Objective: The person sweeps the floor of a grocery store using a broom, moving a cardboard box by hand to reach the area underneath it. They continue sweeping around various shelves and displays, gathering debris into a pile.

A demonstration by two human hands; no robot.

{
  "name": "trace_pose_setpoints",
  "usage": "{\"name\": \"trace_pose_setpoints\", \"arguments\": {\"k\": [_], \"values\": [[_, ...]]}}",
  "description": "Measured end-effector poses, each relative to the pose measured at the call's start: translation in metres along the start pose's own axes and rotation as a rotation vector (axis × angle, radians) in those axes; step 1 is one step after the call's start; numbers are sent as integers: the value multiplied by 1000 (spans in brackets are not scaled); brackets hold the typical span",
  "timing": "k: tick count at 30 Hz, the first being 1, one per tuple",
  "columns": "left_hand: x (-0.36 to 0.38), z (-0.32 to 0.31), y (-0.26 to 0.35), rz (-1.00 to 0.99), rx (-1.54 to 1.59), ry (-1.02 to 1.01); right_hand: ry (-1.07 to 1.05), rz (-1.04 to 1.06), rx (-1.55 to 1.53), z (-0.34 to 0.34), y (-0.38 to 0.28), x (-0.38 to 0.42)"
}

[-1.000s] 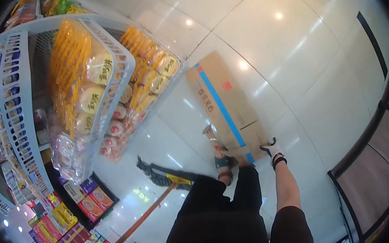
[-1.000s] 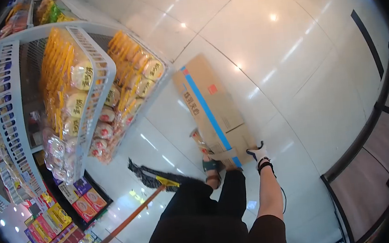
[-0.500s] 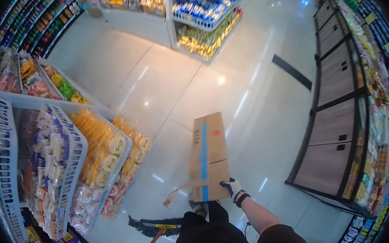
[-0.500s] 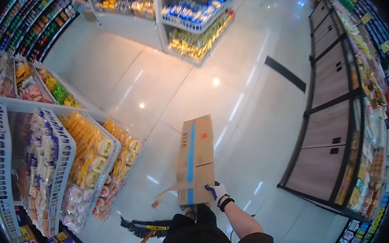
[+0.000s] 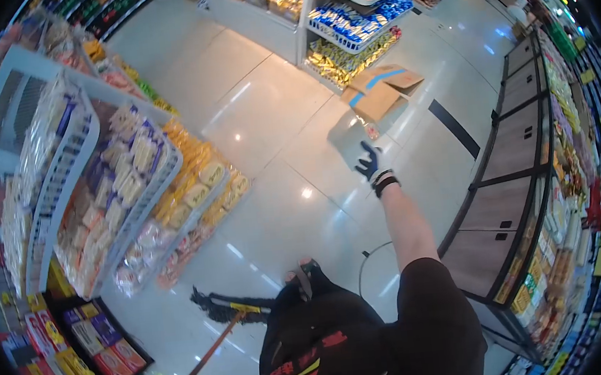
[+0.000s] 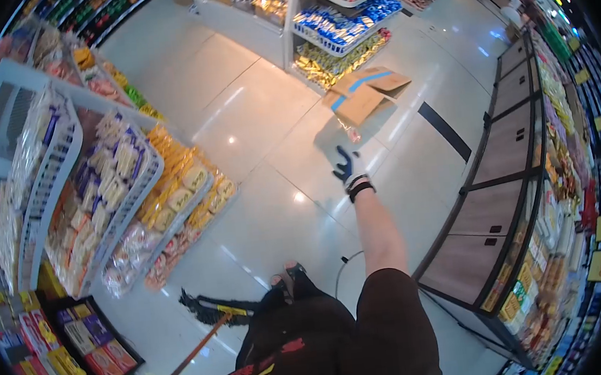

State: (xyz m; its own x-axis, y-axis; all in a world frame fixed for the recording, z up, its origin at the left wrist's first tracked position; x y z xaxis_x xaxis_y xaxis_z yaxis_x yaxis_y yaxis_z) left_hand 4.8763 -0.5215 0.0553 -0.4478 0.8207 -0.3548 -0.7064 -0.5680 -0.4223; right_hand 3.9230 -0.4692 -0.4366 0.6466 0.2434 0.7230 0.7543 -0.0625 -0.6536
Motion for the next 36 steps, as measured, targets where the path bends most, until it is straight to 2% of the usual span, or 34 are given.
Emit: {"name": "trace_pose_setpoints", "arguments": {"k": [2, 3, 5, 6, 8, 10, 12, 14, 16, 17, 18, 20, 21, 22, 24, 26, 27, 28, 30, 31, 32, 34, 35, 36], "values": [[9, 14, -13, 27, 7, 19, -364, -259, -10, -8, 101, -24], [13, 13, -21, 39, 15, 16, -231, -232, 82, -18, 126, 31], [19, 6, -33, 66, 64, -43, -343, -394, 309, -20, 223, 91], [22, 1, -37, 76, 95, -78, -392, -547, 448, -16, 273, 126], [30, -11, -45, 107, 177, -161, -413, -616, 717, -16, 335, 203], [43, -23, -51, 153, 275, -266, -600, -707, 758, -37, 380, 281], [60, -32, -46, 188, 368, -384, -896, -913, 638, -54, 468, 341], [86, 5, -9, 21, 245, -534, -860, -974, 780, -57, 480, 418], [86, -57, -44, -447, 403, -390, -751, -964, 938, -40, 521, 477], [109, -20, -30, -673, 337, -280, -740, -1080, 957, -26, 536, 516], [137, 25, 3, -902, 267, -176, -625, -1194, 1008, 0, 580, 540], [163, 37, -5, -887, 190, -319, -517, -1217, 958, 28, 604, 598], [174, 42, -21, -858, 183, -323, -452, -1305, 914, 38, 608, 628], [184, 52, -36, -860, 167, -285, -387, -1415, 766, 45, 635, 649], [197, 67, -73, -848, 150, -247, -233, -1458, 283, 41, 709, 658], [200, 93, -108, -812, 179, -139, -174, -1321, 334, 43, 715, 655], [203, 101, -124, -893, 184, -96, -128, -1433, 231, 44, 736, 657], [203, 100, -146, -893, 187, -92, -161, -1367, 249, 40, 706, 673], [194, 111, -190, -684, 633, -112, -251, -1377, 218, 31, 680, 704], [187, 110, -201, -627, 508, -293, -323, -1368, 227, 28, 663, 716], [178, 96, -234, -469, 670, -295, -263, -1443, 237, 30, 654, 727], [171, 104, -263, -531, 710, -152, -215, -1345, 313, 30, 617, 736], [161, 92, -273, -518, 661, -270, -212, -1332, 286, 28, 607, 735], [157, 97, -267, -543, 671, -269, -205, -1319, 262, 25, 597, 727]]}}
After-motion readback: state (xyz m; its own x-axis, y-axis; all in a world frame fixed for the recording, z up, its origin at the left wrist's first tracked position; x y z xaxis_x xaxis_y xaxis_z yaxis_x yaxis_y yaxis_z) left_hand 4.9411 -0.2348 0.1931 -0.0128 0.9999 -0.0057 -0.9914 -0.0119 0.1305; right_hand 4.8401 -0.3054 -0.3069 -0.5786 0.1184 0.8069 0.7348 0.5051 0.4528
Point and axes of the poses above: each hand's wrist, its own x-axis away from the middle knuckle, its own z-axis out of the back of the hand, y = z × x, the point moved 9 cm from there along -x, towards the middle knuckle, and after that the axes turned 12 degrees about y, right-handed, at the moved point
